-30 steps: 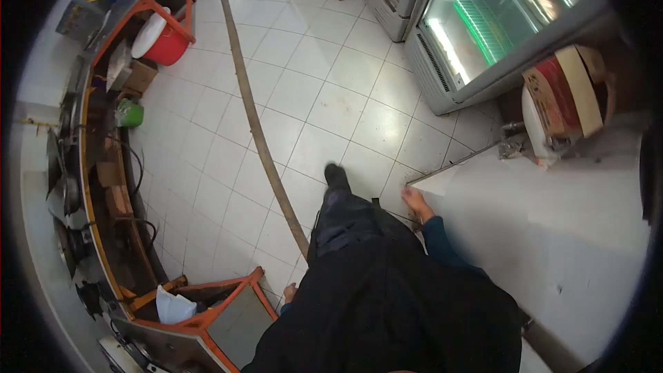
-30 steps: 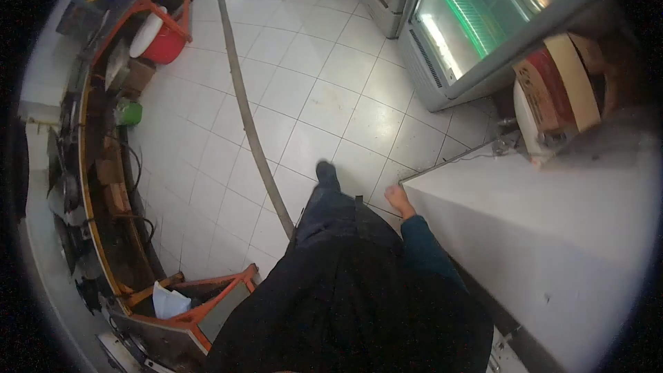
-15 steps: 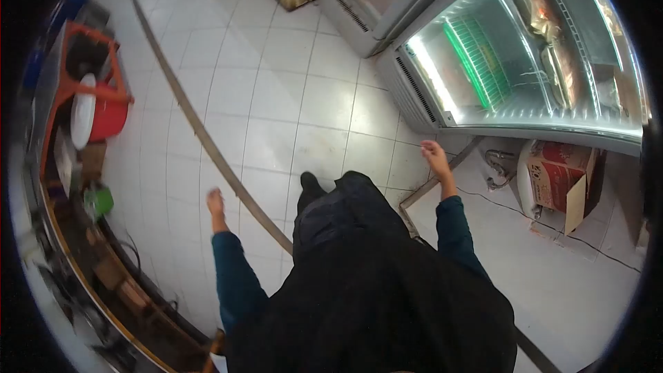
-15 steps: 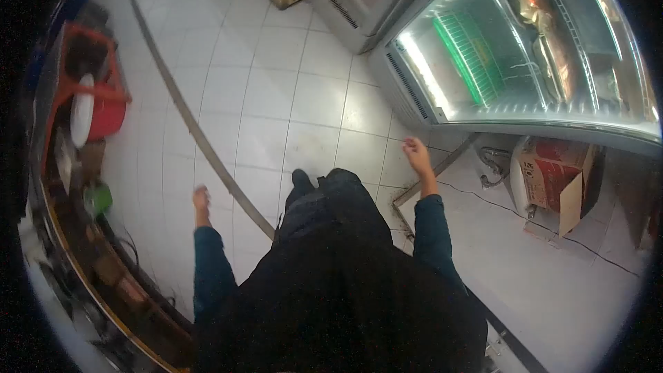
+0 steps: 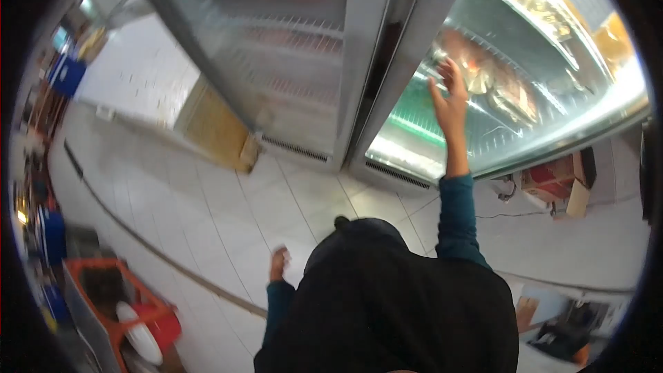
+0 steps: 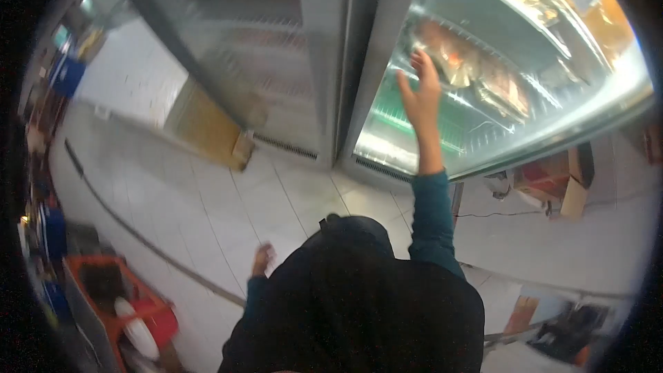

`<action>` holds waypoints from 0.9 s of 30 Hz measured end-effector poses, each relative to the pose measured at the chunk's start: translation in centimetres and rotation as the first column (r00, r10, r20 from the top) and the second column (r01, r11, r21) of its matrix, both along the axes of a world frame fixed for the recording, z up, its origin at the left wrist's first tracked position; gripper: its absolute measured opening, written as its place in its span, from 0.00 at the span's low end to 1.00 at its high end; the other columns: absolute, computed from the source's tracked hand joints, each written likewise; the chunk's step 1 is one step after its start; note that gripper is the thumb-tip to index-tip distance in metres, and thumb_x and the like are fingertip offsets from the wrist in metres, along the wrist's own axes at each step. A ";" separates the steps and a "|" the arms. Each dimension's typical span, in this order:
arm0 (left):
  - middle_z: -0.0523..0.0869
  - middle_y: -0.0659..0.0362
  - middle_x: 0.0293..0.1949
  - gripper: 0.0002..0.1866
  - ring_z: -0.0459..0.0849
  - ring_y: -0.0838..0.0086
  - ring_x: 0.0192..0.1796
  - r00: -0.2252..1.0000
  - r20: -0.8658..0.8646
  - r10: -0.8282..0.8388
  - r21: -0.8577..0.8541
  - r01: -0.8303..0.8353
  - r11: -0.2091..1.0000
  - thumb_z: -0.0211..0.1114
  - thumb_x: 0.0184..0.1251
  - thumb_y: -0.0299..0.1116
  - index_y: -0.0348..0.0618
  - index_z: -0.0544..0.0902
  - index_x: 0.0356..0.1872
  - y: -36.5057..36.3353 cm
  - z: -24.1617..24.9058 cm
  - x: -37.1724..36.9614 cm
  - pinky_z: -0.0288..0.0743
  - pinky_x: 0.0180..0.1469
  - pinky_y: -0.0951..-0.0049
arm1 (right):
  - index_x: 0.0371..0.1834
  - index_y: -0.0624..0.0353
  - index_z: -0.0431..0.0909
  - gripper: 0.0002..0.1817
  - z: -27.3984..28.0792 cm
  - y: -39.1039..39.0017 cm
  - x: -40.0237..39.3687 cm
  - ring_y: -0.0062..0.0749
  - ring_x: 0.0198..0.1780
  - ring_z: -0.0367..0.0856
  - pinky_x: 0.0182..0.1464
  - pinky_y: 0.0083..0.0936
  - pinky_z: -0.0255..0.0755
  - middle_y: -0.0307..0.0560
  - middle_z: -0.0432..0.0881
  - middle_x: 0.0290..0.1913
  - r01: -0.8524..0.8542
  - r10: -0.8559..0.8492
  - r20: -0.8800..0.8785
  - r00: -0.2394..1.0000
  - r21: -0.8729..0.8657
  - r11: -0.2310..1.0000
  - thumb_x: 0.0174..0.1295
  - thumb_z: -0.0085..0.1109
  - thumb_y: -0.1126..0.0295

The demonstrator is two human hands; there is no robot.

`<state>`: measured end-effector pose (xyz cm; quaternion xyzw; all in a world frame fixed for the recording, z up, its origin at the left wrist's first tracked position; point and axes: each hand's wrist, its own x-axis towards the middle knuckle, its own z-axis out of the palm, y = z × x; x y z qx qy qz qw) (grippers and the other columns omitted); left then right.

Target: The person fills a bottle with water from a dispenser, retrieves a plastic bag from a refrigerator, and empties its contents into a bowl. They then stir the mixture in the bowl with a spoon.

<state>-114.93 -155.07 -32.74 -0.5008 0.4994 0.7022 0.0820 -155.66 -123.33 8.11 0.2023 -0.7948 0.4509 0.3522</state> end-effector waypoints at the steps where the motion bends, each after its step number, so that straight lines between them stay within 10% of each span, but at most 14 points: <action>1: 0.75 0.64 0.28 0.14 0.73 0.76 0.29 0.996 -0.036 -0.085 0.110 0.088 0.990 0.58 0.52 0.39 0.46 0.76 0.40 -0.3 -0.6 0.1 0.69 0.28 0.75 | 0.51 0.65 0.65 0.25 1.2 -2.4 -1.4 0.39 0.42 0.77 0.44 0.29 0.70 0.54 0.76 0.41 0.027 -0.028 -0.028 0.999 -0.047 0.999 0.50 0.60 0.70; 7: 0.76 0.63 0.27 0.13 0.74 0.76 0.28 0.894 0.169 -0.415 0.040 0.414 0.909 0.57 0.53 0.39 0.45 0.77 0.39 -11.8 -0.4 -5.6 0.69 0.27 0.75 | 0.33 0.63 0.65 0.21 3.1 -8.3 -3.9 0.49 0.34 0.75 0.37 0.36 0.68 0.57 0.75 0.32 0.528 -0.524 0.060 0.849 -0.098 0.844 0.50 0.60 0.56; 14: 0.76 0.61 0.25 0.12 0.74 0.75 0.26 0.801 0.228 -0.554 -0.176 0.593 0.786 0.57 0.54 0.38 0.43 0.77 0.37 -33.1 1.9 -17.1 0.68 0.26 0.74 | 0.37 0.64 0.68 0.19 2.7 -9.7 -2.8 0.45 0.34 0.76 0.36 0.34 0.67 0.56 0.77 0.32 0.525 -0.531 0.091 0.842 -0.358 0.772 0.56 0.52 0.57; 19: 0.77 0.60 0.24 0.12 0.75 0.74 0.26 0.682 0.336 -0.649 -0.205 0.726 0.657 0.56 0.55 0.38 0.42 0.78 0.36 -39.8 2.5 -22.4 0.68 0.25 0.73 | 0.42 0.63 0.68 0.15 2.1 -10.8 7.6 0.24 0.32 0.69 0.36 0.24 0.65 0.47 0.73 0.30 0.643 -0.693 -0.020 0.721 -0.352 0.680 0.61 0.45 0.62; 25: 0.77 0.59 0.22 0.12 0.76 0.73 0.25 0.433 0.297 -0.851 -0.220 0.898 0.380 0.55 0.56 0.37 0.40 0.78 0.34 -35.8 1.4 -29.9 0.68 0.25 0.73 | 0.58 0.67 0.60 0.29 -1.5 -4.8 24.2 0.29 0.54 0.67 0.55 0.26 0.59 0.49 0.69 0.53 0.826 -0.838 0.259 0.480 -0.457 0.331 0.67 0.28 0.52; 27: 0.77 0.59 0.21 0.12 0.76 0.73 0.24 0.360 0.202 -0.911 -0.235 0.921 0.312 0.55 0.56 0.37 0.40 0.78 0.34 -31.3 0.9 -32.5 0.68 0.24 0.73 | 0.64 0.61 0.52 0.36 -1.5 -1.5 28.2 0.33 0.63 0.56 0.63 0.30 0.47 0.47 0.58 0.63 0.665 -0.845 0.311 0.434 -0.743 0.068 0.63 0.29 0.43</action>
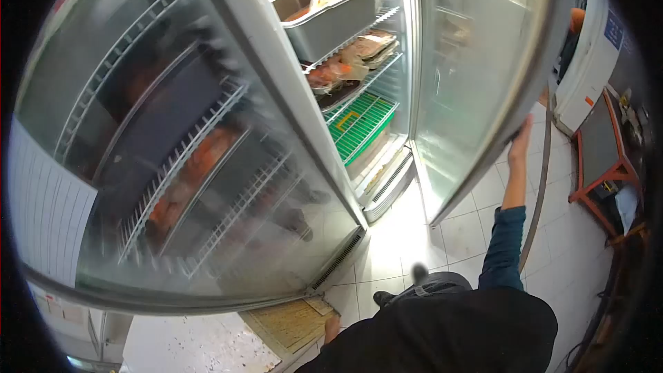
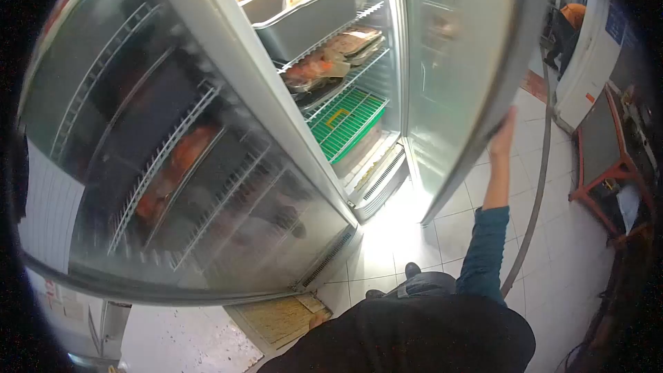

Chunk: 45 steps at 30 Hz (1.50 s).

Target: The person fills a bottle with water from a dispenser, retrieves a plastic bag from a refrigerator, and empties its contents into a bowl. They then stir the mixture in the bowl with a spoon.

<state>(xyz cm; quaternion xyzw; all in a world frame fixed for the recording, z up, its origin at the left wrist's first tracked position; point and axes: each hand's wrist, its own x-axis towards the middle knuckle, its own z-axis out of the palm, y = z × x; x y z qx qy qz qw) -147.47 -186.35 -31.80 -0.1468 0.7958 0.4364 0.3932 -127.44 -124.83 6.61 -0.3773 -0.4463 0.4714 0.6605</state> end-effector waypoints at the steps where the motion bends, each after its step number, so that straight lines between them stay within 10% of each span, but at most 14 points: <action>1: 0.77 0.58 0.21 0.12 0.76 0.73 0.24 0.999 -0.020 -0.028 0.052 0.029 0.998 0.55 0.56 0.37 0.40 0.78 0.34 2.7 -0.1 -1.2 0.68 0.24 0.73 | 0.63 0.65 0.53 0.38 2.1 0.2 0.8 0.34 0.64 0.54 0.64 0.27 0.46 0.49 0.57 0.64 -0.039 0.039 -0.159 0.986 0.004 0.999 0.62 0.29 0.42; 4: 0.78 0.59 0.27 0.11 0.76 0.77 0.25 0.985 -0.069 -0.155 0.141 0.164 0.976 0.55 0.59 0.36 0.41 0.78 0.37 11.6 1.1 -3.4 0.70 0.27 0.76 | 0.62 0.64 0.54 0.42 2.9 5.1 6.4 0.41 0.60 0.59 0.62 0.32 0.51 0.52 0.61 0.61 0.019 -0.073 -0.390 0.918 -0.141 0.990 0.57 0.35 0.37; 8: 0.79 0.60 0.30 0.11 0.76 0.78 0.29 0.894 -0.207 -0.396 0.188 0.434 0.881 0.58 0.59 0.32 0.41 0.77 0.41 21.5 2.7 -3.7 0.72 0.32 0.77 | 0.59 0.63 0.58 0.43 0.4 13.9 13.1 0.39 0.50 0.69 0.51 0.31 0.64 0.52 0.70 0.50 -0.173 0.199 -0.379 0.904 0.102 0.980 0.53 0.39 0.34; 13: 0.78 0.62 0.36 0.14 0.76 0.79 0.36 0.950 -0.290 -0.114 0.393 0.227 0.891 0.58 0.58 0.35 0.43 0.75 0.44 30.9 8.6 -3.3 0.70 0.39 0.78 | 0.59 0.58 0.59 0.40 0.9 17.2 14.5 0.39 0.47 0.71 0.49 0.35 0.66 0.54 0.71 0.50 -0.028 0.078 -0.319 0.945 0.159 0.987 0.54 0.37 0.34; 17: 0.78 0.61 0.38 0.12 0.75 0.79 0.39 0.873 -0.475 -0.116 0.496 0.374 0.784 0.56 0.59 0.30 0.40 0.74 0.44 37.7 17.0 -4.6 0.69 0.43 0.77 | 0.60 0.57 0.58 0.36 -1.3 19.3 16.5 0.40 0.49 0.71 0.49 0.35 0.66 0.55 0.70 0.51 -0.143 0.230 -0.301 0.926 0.285 0.948 0.57 0.40 0.41; 19: 0.78 0.62 0.39 0.11 0.74 0.80 0.39 0.761 -0.634 -0.140 0.440 0.503 0.744 0.55 0.59 0.27 0.39 0.74 0.44 41.0 23.4 -5.6 0.69 0.44 0.78 | 0.60 0.57 0.58 0.33 -0.1 17.7 15.4 0.41 0.50 0.70 0.51 0.36 0.65 0.55 0.69 0.52 0.043 0.014 -0.365 0.931 0.149 0.988 0.58 0.42 0.45; 20: 0.77 0.62 0.39 0.11 0.74 0.80 0.39 0.747 -0.660 -0.082 0.491 0.511 0.706 0.55 0.59 0.25 0.38 0.74 0.43 42.6 26.3 -6.5 0.68 0.44 0.79 | 0.58 0.59 0.60 0.31 -0.7 16.9 15.4 0.43 0.50 0.70 0.52 0.38 0.64 0.55 0.69 0.52 0.296 -0.301 -0.024 0.953 0.272 0.916 0.59 0.43 0.48; 23: 0.78 0.60 0.39 0.09 0.75 0.78 0.40 0.513 -0.858 -0.010 0.373 0.637 0.675 0.56 0.56 0.22 0.39 0.77 0.39 46.9 37.4 -9.7 0.68 0.45 0.78 | 0.45 0.65 0.67 0.19 3.5 13.3 11.4 0.46 0.52 0.68 0.55 0.40 0.61 0.55 0.70 0.47 0.604 -0.886 0.130 0.444 0.688 0.404 0.60 0.42 0.60; 26: 0.80 0.55 0.36 0.10 0.78 0.65 0.44 -0.181 -0.962 0.205 0.051 0.617 0.785 0.60 0.48 0.19 0.40 0.78 0.34 51.0 48.6 -13.5 0.68 0.48 0.70 | 0.36 0.64 0.67 0.09 2.8 14.4 5.9 0.48 0.53 0.66 0.57 0.40 0.59 0.55 0.70 0.43 0.584 -0.695 -0.289 0.659 0.778 0.231 0.59 0.40 0.70; 28: 0.79 0.54 0.40 0.11 0.75 0.61 0.47 -0.486 -0.857 0.169 -0.013 0.349 0.937 0.63 0.48 0.25 0.41 0.77 0.36 53.3 53.8 -15.6 0.65 0.51 0.66 | 0.36 0.64 0.68 0.10 6.8 12.9 -1.8 0.49 0.52 0.66 0.55 0.42 0.59 0.55 0.70 0.43 0.386 -0.513 -0.150 0.845 0.836 0.391 0.57 0.39 0.70; 31: 0.77 0.53 0.45 0.24 0.73 0.62 0.50 -0.524 -0.851 0.021 -0.027 0.083 0.996 0.68 0.46 0.34 0.41 0.75 0.48 56.1 57.8 -17.9 0.60 0.56 0.65 | 0.32 0.58 0.68 0.08 10.7 12.3 -11.4 0.48 0.50 0.66 0.55 0.43 0.58 0.52 0.70 0.42 0.045 -0.331 0.122 0.936 0.889 0.456 0.49 0.47 0.69; 34: 0.79 0.53 0.44 0.29 0.75 0.62 0.45 -0.325 -0.941 0.090 -0.006 0.281 0.960 0.69 0.45 0.35 0.42 0.73 0.52 58.1 59.2 -19.6 0.62 0.53 0.67 | 0.31 0.58 0.71 0.11 13.9 12.6 -18.4 0.47 0.49 0.66 0.53 0.41 0.59 0.49 0.71 0.42 -0.321 0.071 0.331 0.941 0.807 0.495 0.41 0.56 0.72; 35: 0.81 0.57 0.36 0.25 0.78 0.67 0.38 -0.470 -0.883 0.011 -0.100 0.209 0.973 0.67 0.47 0.34 0.42 0.74 0.50 58.6 59.1 -20.5 0.63 0.49 0.69 | 0.35 0.59 0.71 0.15 14.8 13.0 -20.2 0.46 0.49 0.66 0.53 0.39 0.59 0.50 0.72 0.43 -0.426 0.168 0.396 0.903 0.773 0.470 0.39 0.57 0.74; 45: 0.80 0.65 0.34 0.15 0.77 0.76 0.38 -0.504 -0.854 -0.129 -0.233 0.149 0.961 0.58 0.43 0.23 0.52 0.81 0.35 60.0 58.3 -20.0 0.59 0.41 0.73 | 0.53 0.62 0.59 0.39 16.5 18.7 -32.0 0.48 0.60 0.57 0.59 0.39 0.52 0.54 0.65 0.54 -0.560 0.158 0.552 0.819 0.707 0.433 0.36 0.69 0.66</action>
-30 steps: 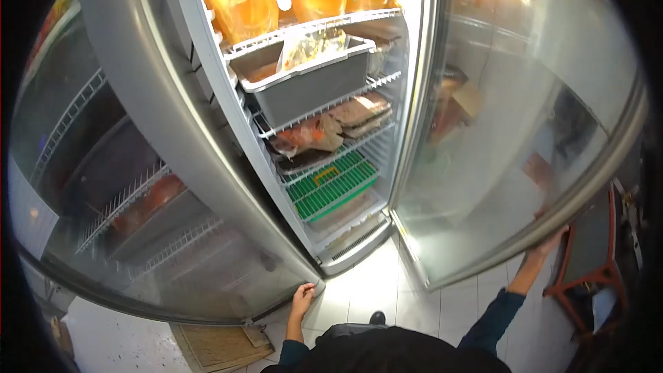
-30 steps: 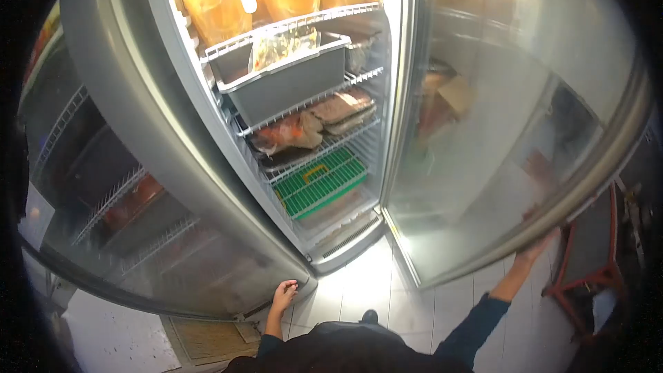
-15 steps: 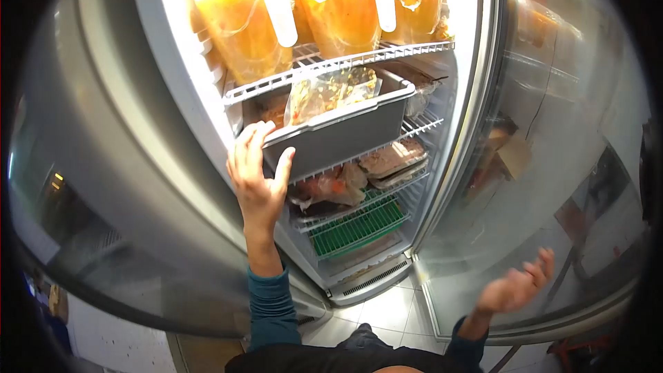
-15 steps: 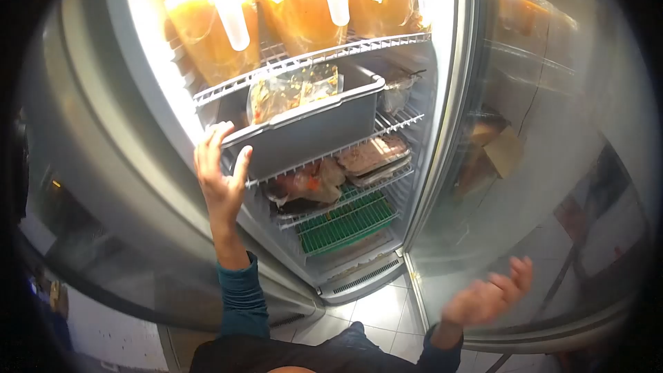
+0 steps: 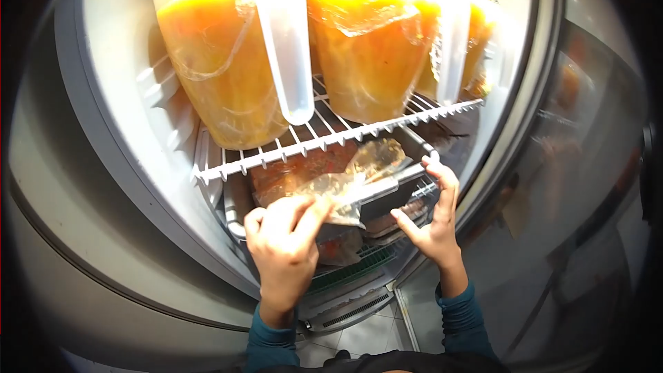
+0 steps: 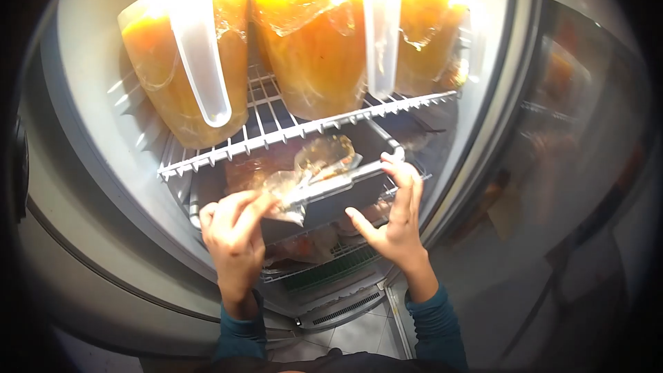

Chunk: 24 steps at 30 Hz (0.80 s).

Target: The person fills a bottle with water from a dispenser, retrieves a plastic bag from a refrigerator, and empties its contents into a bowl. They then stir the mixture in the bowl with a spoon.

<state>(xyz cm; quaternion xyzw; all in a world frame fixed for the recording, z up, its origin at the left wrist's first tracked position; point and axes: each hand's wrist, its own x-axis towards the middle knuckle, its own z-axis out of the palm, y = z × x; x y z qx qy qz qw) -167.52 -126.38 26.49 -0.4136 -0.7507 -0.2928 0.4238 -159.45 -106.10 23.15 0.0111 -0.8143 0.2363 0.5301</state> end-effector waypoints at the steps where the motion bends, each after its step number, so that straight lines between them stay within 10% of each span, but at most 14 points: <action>1: 0.79 0.66 0.34 0.15 0.76 0.77 0.38 0.999 0.034 -0.007 0.015 0.007 1.000 0.58 0.43 0.23 0.53 0.82 0.34 0.2 -0.1 0.2 0.58 0.40 0.74 | 0.53 0.61 0.59 0.40 0.6 0.5 -0.5 0.48 0.61 0.54 0.60 0.40 0.50 0.54 0.64 0.56 0.046 -0.048 0.027 0.998 0.062 0.997 0.35 0.71 0.63; 7: 0.79 0.65 0.32 0.15 0.76 0.74 0.37 0.998 0.060 -0.033 0.033 0.031 0.999 0.56 0.35 0.21 0.49 0.81 0.29 0.2 -0.2 0.2 0.56 0.41 0.73 | 0.58 0.60 0.57 0.48 2.6 2.1 -2.2 0.38 0.63 0.56 0.61 0.39 0.39 0.46 0.72 0.54 -0.046 0.023 0.155 0.988 0.142 0.989 0.31 0.72 0.59; 12: 0.80 0.66 0.33 0.14 0.77 0.74 0.38 0.998 0.054 -0.017 0.033 0.015 0.999 0.58 0.34 0.20 0.50 0.80 0.27 0.1 -0.6 -0.1 0.55 0.41 0.75 | 0.47 0.65 0.68 0.30 1.5 2.3 -3.4 0.28 0.49 0.66 0.62 0.33 0.37 0.41 0.75 0.45 -0.060 0.048 0.131 0.990 0.085 0.995 0.30 0.52 0.76; 24: 0.80 0.67 0.38 0.12 0.77 0.76 0.38 0.995 0.092 0.042 -0.086 -0.034 0.996 0.66 0.34 0.28 0.53 0.80 0.26 -0.6 -0.1 0.0 0.53 0.41 0.73 | 0.26 0.43 0.76 0.16 0.7 2.1 -4.2 0.26 0.36 0.65 0.57 0.34 0.38 0.24 0.80 0.28 -0.150 0.153 -0.034 0.988 0.080 0.985 0.31 0.58 0.79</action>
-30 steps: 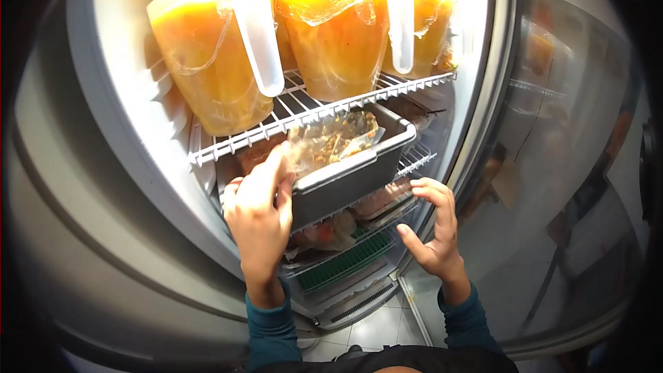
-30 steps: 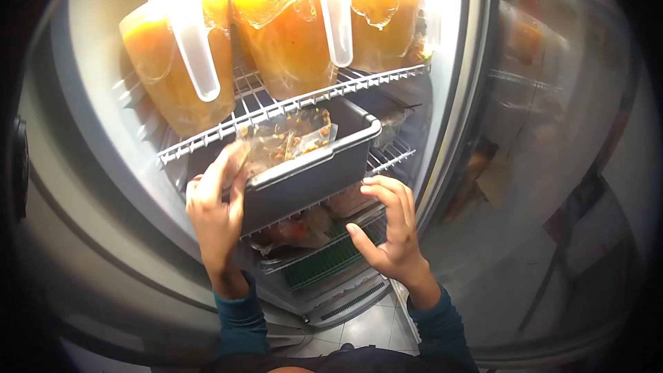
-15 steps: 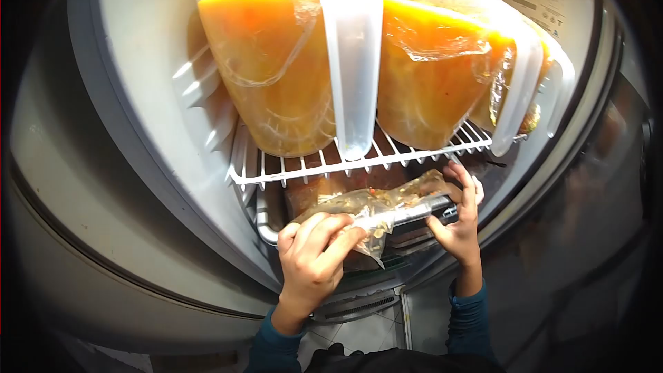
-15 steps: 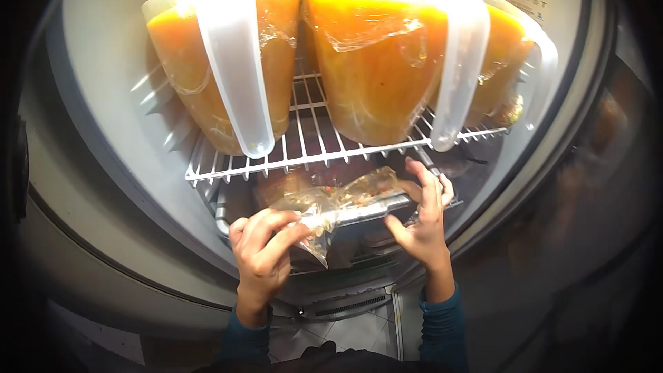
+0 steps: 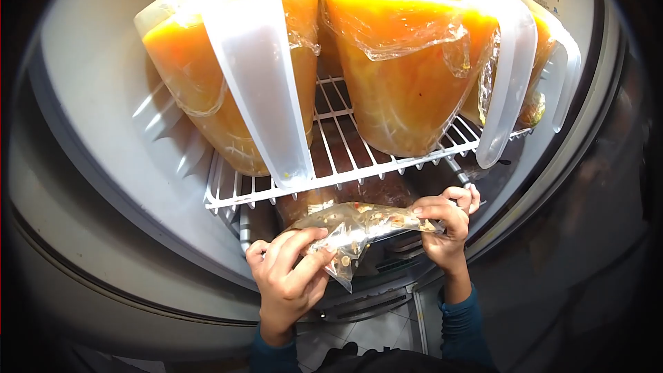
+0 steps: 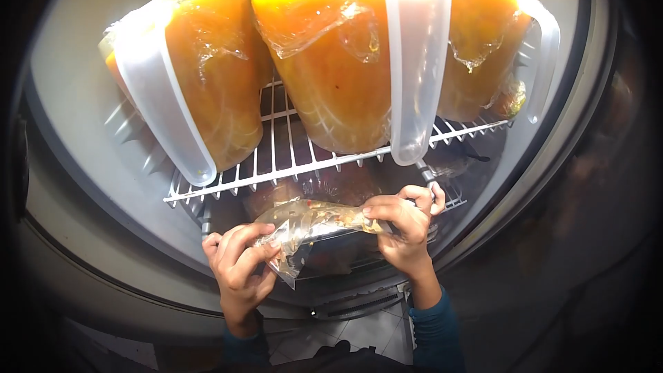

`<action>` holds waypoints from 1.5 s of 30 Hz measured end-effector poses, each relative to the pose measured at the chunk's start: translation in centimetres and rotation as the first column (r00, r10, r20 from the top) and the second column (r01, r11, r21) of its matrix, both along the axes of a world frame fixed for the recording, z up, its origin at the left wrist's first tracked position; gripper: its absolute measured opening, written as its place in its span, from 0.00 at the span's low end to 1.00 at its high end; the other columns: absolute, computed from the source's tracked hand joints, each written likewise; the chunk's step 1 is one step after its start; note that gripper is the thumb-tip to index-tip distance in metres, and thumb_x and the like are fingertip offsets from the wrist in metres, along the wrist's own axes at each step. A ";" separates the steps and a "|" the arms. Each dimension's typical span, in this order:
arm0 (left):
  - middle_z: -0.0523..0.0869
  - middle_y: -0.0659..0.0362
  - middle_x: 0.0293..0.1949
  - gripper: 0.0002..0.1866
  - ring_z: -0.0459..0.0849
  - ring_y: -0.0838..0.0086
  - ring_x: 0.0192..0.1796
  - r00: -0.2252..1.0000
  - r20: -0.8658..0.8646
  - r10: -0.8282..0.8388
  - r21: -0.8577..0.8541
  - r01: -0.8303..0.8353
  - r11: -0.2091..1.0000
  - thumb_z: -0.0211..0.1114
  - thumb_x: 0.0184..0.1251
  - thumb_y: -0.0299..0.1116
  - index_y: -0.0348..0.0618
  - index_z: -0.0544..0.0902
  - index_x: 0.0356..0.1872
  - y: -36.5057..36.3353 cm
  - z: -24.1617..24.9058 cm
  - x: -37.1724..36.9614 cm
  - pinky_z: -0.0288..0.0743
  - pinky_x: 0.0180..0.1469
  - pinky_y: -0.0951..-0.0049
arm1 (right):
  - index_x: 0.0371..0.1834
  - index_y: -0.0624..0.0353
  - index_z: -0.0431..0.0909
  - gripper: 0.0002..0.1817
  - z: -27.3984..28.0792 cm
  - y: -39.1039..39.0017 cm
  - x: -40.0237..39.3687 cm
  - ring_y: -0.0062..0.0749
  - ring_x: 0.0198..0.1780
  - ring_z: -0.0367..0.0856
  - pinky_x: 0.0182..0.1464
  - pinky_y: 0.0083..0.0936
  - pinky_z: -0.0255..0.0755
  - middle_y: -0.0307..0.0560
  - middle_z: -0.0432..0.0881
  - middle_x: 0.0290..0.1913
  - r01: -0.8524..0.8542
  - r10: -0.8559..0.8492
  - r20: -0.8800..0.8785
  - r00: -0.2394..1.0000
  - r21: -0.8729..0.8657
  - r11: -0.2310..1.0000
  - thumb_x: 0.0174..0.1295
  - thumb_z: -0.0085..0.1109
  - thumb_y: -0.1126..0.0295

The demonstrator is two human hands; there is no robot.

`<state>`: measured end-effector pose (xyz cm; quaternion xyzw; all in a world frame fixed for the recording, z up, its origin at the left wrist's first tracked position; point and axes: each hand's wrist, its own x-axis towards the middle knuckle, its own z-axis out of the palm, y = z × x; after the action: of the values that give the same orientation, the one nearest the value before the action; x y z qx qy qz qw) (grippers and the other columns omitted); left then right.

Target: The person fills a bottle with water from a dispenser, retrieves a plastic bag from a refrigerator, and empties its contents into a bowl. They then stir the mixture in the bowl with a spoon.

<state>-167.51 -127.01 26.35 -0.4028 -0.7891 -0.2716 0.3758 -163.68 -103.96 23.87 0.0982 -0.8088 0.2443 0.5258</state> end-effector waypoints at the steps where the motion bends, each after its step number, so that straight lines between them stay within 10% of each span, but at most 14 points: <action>1: 0.80 0.67 0.38 0.11 0.77 0.76 0.37 0.999 -0.033 0.000 0.006 0.000 1.000 0.66 0.35 0.29 0.53 0.80 0.26 0.0 -0.2 -0.1 0.53 0.41 0.73 | 0.27 0.43 0.76 0.15 -0.2 0.1 -0.1 0.26 0.36 0.65 0.57 0.35 0.38 0.24 0.80 0.29 -0.017 0.017 -0.023 1.000 0.016 1.000 0.34 0.61 0.77; 4: 0.82 0.67 0.37 0.07 0.77 0.77 0.37 0.994 -0.112 0.006 0.026 -0.003 1.000 0.65 0.40 0.31 0.54 0.80 0.24 0.1 -0.8 -0.4 0.53 0.41 0.74 | 0.28 0.43 0.76 0.15 0.1 0.4 0.1 0.26 0.37 0.66 0.57 0.35 0.39 0.25 0.81 0.31 -0.019 0.020 -0.018 1.000 0.064 0.998 0.35 0.60 0.78; 7: 0.83 0.69 0.38 0.01 0.77 0.79 0.37 0.989 -0.145 0.026 0.041 -0.020 0.999 0.62 0.47 0.33 0.55 0.78 0.22 0.2 -1.1 -0.7 0.53 0.42 0.76 | 0.36 0.53 0.77 0.15 3.2 2.1 2.3 0.31 0.42 0.70 0.55 0.30 0.49 0.37 0.80 0.39 -0.156 0.126 0.358 0.925 0.057 0.986 0.41 0.55 0.77; 12: 0.84 0.69 0.36 0.02 0.77 0.77 0.37 0.991 -0.135 0.007 0.063 0.001 0.998 0.60 0.50 0.35 0.56 0.79 0.25 0.1 -1.5 -0.7 0.52 0.46 0.77 | 0.45 0.70 0.72 0.19 8.1 5.2 -0.8 0.46 0.53 0.68 0.57 0.31 0.58 0.57 0.75 0.46 -0.399 0.503 0.703 0.503 -0.327 0.856 0.59 0.41 0.64; 14: 0.84 0.69 0.36 0.01 0.76 0.78 0.37 0.991 -0.131 0.004 0.070 0.005 0.998 0.59 0.50 0.36 0.57 0.79 0.24 0.1 -1.5 -0.9 0.52 0.46 0.77 | 0.47 0.65 0.71 0.20 9.6 3.3 -3.3 0.43 0.52 0.69 0.57 0.29 0.59 0.55 0.74 0.48 -0.185 0.001 0.935 0.354 0.069 0.980 0.62 0.42 0.60; 17: 0.84 0.71 0.36 0.02 0.75 0.81 0.37 0.989 -0.148 0.019 0.098 -0.004 0.995 0.59 0.52 0.37 0.59 0.78 0.22 0.2 -2.0 -1.2 0.52 0.47 0.78 | 0.50 0.62 0.69 0.20 8.0 3.4 -8.3 0.39 0.52 0.70 0.57 0.30 0.60 0.51 0.74 0.47 -0.306 -0.201 0.980 -0.004 0.190 0.933 0.62 0.44 0.58; 20: 0.84 0.73 0.36 0.03 0.75 0.83 0.37 0.986 -0.164 0.022 0.109 -0.004 0.994 0.59 0.52 0.38 0.61 0.78 0.22 0.2 -2.1 -1.4 0.50 0.47 0.80 | 0.49 0.62 0.69 0.19 7.9 2.9 -8.3 0.39 0.51 0.70 0.55 0.30 0.61 0.51 0.74 0.46 -0.318 -0.212 0.974 -0.083 0.176 0.932 0.62 0.45 0.59; 35: 0.83 0.71 0.35 0.04 0.77 0.80 0.37 0.989 -0.134 -0.065 0.178 0.089 0.980 0.59 0.50 0.32 0.57 0.80 0.21 0.0 -2.0 -1.2 0.53 0.44 0.79 | 0.47 0.61 0.70 0.15 7.2 3.9 -7.9 0.35 0.47 0.73 0.49 0.30 0.70 0.48 0.75 0.44 -0.076 0.216 0.973 0.082 -0.210 0.975 0.60 0.48 0.65; 45: 0.82 0.66 0.38 0.07 0.77 0.76 0.38 0.990 -0.119 -0.070 0.144 0.087 0.986 0.62 0.41 0.28 0.51 0.80 0.26 0.1 -1.6 -0.8 0.54 0.44 0.76 | 0.45 0.60 0.71 0.12 6.2 6.5 -7.4 0.33 0.43 0.75 0.45 0.30 0.75 0.46 0.75 0.43 -0.009 0.701 0.497 0.512 -0.813 0.582 0.59 0.50 0.68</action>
<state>-168.26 -126.92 24.77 -0.4192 -0.7275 -0.3212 0.4380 -171.12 -97.49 30.04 -0.0532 -0.7374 0.6724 0.0360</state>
